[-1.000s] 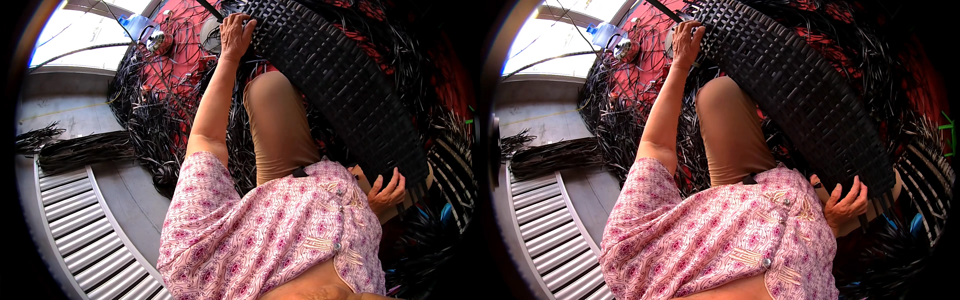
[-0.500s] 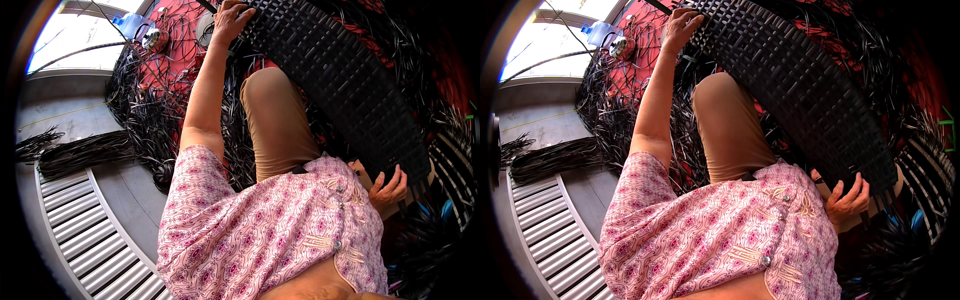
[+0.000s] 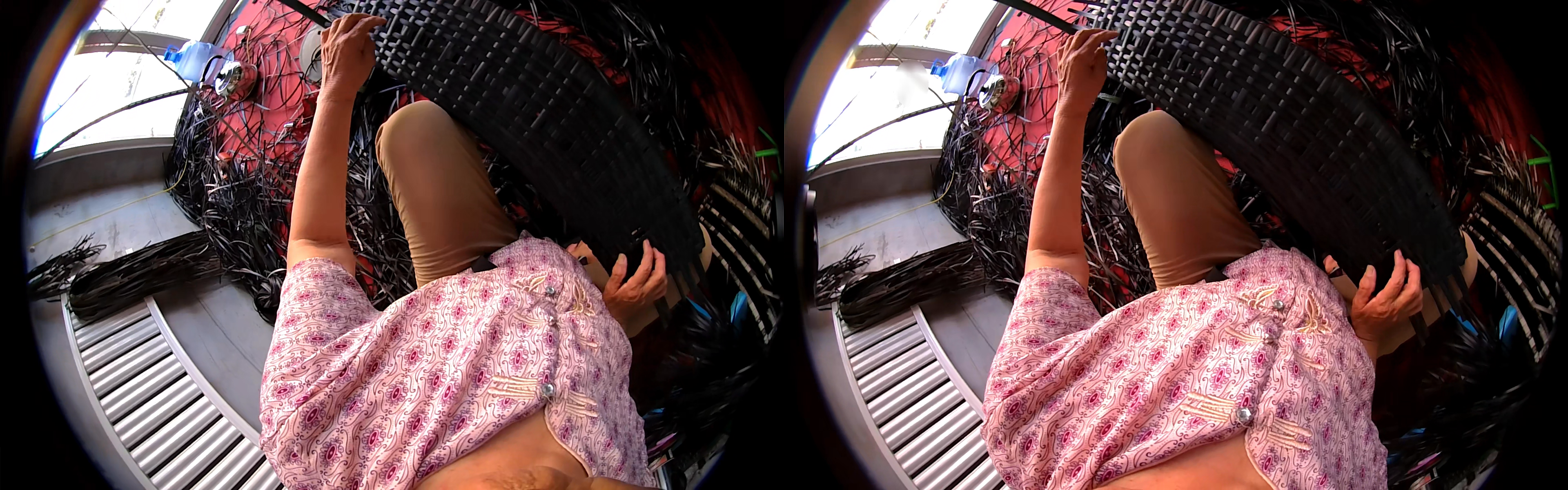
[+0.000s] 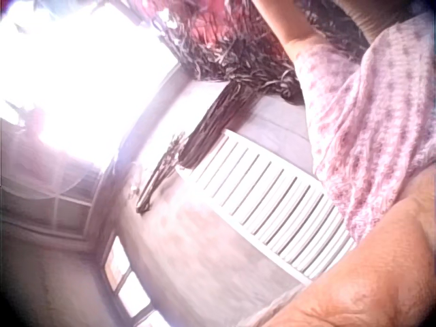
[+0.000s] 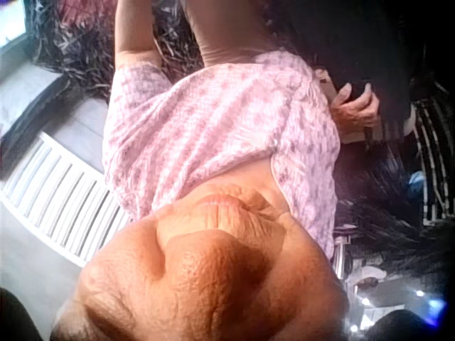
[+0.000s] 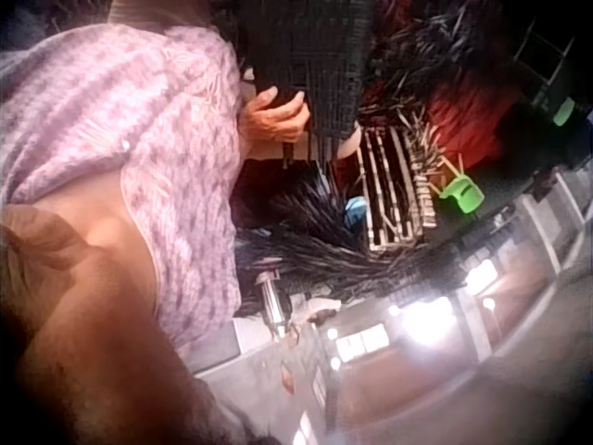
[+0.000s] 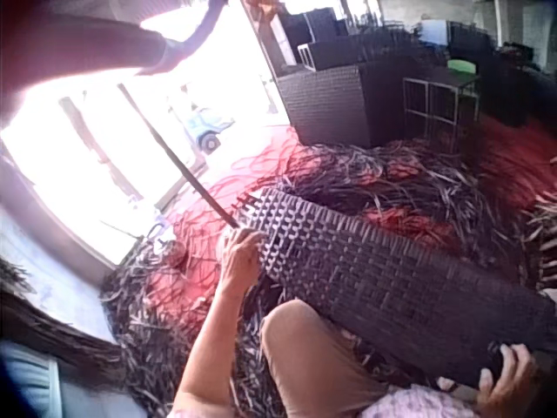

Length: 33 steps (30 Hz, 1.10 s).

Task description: The person sits cross-legged on the floor and weaves a black plastic basket by hand. They interlace black plastic strips through the vertical ribs of the basket frame, working on the side and bottom sections.

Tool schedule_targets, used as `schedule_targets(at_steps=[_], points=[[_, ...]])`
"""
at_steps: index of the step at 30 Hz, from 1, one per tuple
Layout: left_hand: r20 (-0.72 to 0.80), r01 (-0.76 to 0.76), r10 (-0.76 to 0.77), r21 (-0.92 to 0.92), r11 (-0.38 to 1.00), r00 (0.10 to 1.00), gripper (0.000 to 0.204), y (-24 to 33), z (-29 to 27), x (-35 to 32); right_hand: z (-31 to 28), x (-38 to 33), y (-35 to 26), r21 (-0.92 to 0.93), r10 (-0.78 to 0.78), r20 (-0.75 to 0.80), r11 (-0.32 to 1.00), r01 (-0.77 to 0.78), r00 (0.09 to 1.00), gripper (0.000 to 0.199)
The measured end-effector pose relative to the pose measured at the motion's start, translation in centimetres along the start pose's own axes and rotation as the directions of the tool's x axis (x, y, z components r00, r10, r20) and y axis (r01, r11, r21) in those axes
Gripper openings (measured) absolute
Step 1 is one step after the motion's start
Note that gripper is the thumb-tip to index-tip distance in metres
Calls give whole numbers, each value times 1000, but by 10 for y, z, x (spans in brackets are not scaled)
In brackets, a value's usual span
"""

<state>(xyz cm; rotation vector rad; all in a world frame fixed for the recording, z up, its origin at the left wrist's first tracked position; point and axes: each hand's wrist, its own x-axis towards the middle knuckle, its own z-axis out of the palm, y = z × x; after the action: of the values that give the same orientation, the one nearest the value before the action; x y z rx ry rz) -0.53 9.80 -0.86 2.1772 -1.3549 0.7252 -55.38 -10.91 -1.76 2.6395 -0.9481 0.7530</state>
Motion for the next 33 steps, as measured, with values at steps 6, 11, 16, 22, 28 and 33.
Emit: schedule_targets(at_steps=[6, 11, 16, 22, 28, 33], points=[[182, -74, 71, 5, 997, 981, 41, 42, 3, -2, 2, 1, 2, -4, 26, 2, 1000, -26, 1000, 45], [189, -86, 95, -56, 995, 977, 42, 92, -9, 9, 7, 0, 7, 33, 53, 9, 998, -53, 999, 46], [365, -116, 186, -206, 972, 912, 39, 152, 2, 16, 5, -1, 12, 81, 75, 7, 994, -75, 997, 47], [313, -132, 234, -314, 940, 921, 25, 228, -5, 21, 17, 12, 30, 129, 78, -65, 989, -69, 995, 46], [284, -199, 275, -268, 943, 918, 37, 288, 14, -3, 16, 11, 39, 247, 101, -110, 966, -71, 989, 38], [302, -213, 270, -209, 954, 914, 38, 297, 12, -6, 6, -6, 47, 389, 37, -182, 921, 37, 983, 30]])
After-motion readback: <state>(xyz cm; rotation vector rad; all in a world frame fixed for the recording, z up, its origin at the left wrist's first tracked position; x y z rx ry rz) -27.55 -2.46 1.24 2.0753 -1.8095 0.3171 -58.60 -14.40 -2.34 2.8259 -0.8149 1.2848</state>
